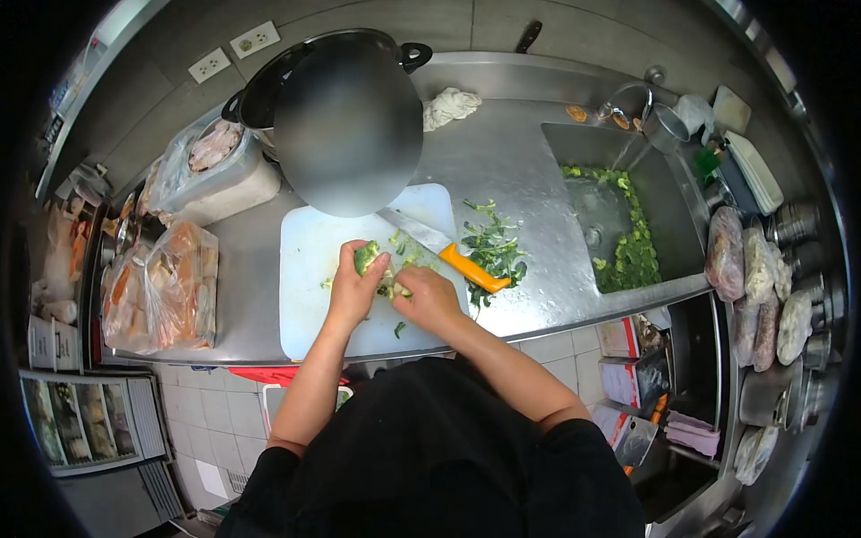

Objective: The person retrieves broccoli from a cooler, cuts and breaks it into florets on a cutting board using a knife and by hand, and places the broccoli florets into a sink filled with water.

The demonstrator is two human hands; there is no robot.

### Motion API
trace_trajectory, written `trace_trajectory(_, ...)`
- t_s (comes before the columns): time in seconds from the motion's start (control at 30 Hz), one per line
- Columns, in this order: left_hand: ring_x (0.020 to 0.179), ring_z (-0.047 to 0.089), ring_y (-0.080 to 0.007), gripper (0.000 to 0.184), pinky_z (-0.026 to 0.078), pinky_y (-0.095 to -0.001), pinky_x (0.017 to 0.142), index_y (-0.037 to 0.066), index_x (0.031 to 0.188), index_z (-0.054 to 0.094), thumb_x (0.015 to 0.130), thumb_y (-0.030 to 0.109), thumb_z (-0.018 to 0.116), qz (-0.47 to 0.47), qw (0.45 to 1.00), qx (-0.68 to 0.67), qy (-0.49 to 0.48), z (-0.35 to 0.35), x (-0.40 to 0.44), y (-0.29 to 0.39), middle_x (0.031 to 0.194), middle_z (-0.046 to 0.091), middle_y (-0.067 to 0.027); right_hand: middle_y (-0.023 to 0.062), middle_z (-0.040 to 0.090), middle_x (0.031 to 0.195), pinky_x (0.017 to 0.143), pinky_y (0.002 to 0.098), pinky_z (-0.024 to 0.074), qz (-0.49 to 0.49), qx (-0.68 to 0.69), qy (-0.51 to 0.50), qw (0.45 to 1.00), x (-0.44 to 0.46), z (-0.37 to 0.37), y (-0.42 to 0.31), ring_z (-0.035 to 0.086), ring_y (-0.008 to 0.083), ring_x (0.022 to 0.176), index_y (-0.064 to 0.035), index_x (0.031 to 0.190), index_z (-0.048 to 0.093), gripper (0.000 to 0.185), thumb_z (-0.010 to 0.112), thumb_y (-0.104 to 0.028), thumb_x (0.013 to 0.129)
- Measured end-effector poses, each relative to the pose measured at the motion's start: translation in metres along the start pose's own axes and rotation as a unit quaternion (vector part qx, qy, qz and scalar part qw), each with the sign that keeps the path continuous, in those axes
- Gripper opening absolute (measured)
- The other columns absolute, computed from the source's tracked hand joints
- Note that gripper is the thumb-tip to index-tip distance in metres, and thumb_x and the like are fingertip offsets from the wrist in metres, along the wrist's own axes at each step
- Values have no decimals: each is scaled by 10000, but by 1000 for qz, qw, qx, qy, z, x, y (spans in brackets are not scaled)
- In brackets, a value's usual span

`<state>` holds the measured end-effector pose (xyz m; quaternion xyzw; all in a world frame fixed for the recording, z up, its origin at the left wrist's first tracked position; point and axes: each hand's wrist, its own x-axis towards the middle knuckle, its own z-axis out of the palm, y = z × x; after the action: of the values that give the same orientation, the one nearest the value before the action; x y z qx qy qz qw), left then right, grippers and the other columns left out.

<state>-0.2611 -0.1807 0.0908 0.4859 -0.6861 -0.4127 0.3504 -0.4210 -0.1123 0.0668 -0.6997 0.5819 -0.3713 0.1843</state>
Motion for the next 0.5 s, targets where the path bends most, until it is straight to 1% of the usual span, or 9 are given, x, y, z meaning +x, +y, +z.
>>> trace_trajectory(0.03, 900, 634, -195, 462, 526, -323, 785, 50, 1270, 483, 964, 324, 693, -1, 1000, 0, 3, -4, 3, -1, 1044, 639, -112, 161, 659, 963, 753, 422, 514, -3, 0, -2, 1000, -1, 1, 3, 648, 383, 878, -32, 1006, 642, 243, 687, -204, 841)
trace_trajectory(0.1, 805, 652, -248, 591, 525, -386, 748, 50, 1317, 481, 973, 513, 611, -146, 986, -43, -66, -14, 6, -2, 939, 667, -155, 152, 677, 1008, 791, 417, 524, 134, 53, 8, 989, -2, 3, 2, 660, 365, 934, -50, 1046, 649, 242, 668, -222, 876)
trace_trajectory(0.13, 805, 652, -248, 591, 525, -386, 748, 50, 1317, 481, 973, 513, 611, -147, 986, -42, -64, -19, 6, -3, 939, 667, -155, 152, 677, 1008, 791, 417, 524, 132, 55, 6, 990, 2, 2, 1, 660, 365, 934, -50, 1046, 649, 242, 668, -222, 876)
trace_trajectory(0.2, 775, 650, -227, 671, 526, -379, 725, 39, 1294, 538, 991, 634, 482, -180, 971, -101, -117, -26, 2, -4, 945, 669, -153, 147, 683, 1022, 832, 427, 520, 158, 158, 57, 973, 11, -2, 1, 661, 352, 963, -59, 1072, 648, 246, 652, -245, 911)
trace_trajectory(0.27, 770, 650, -226, 697, 527, -375, 723, 32, 1268, 568, 993, 660, 439, -182, 973, -88, -111, -27, -2, -1, 944, 670, -159, 140, 672, 1057, 851, 415, 517, 109, 177, 71, 976, 16, 2, 0, 657, 343, 988, -80, 1084, 658, 261, 657, -292, 933)
trace_trajectory(0.33, 766, 650, -225, 733, 528, -371, 720, 26, 1241, 599, 995, 686, 395, -179, 975, -75, -104, -26, -1, -7, 943, 670, -165, 139, 654, 1106, 850, 407, 516, 32, 113, -44, 992, 22, -5, -8, 652, 342, 1005, -94, 1081, 658, 297, 683, -343, 921)
trace_trajectory(0.4, 810, 661, -281, 748, 520, -385, 769, 5, 1177, 632, 1003, 683, 370, -116, 986, 13, -122, -24, 0, -18, 938, 677, -202, 131, 621, 1046, 837, 393, 503, 33, 80, -77, 993, 23, -3, -7, 627, 314, 980, -76, 1077, 660, 336, 721, -358, 904)
trace_trajectory(0.43, 810, 661, -281, 748, 520, -385, 769, 5, 1177, 632, 1003, 683, 370, -116, 985, 12, -124, -24, -2, -18, 938, 677, -202, 139, 626, 1046, 827, 416, 502, 38, 68, -102, 992, 24, -4, -7, 632, 331, 975, -77, 1051, 654, 352, 708, -391, 903)
trace_trajectory(0.5, 907, 655, -361, 746, 495, -408, 850, -12, 1143, 638, 1012, 668, 360, -167, 974, 20, -150, -23, -6, -11, 957, 680, -246, 147, 630, 1045, 816, 440, 502, 48, 55, -124, 990, 23, -4, -2, 636, 347, 971, -78, 1025, 647, 371, 696, -424, 902)
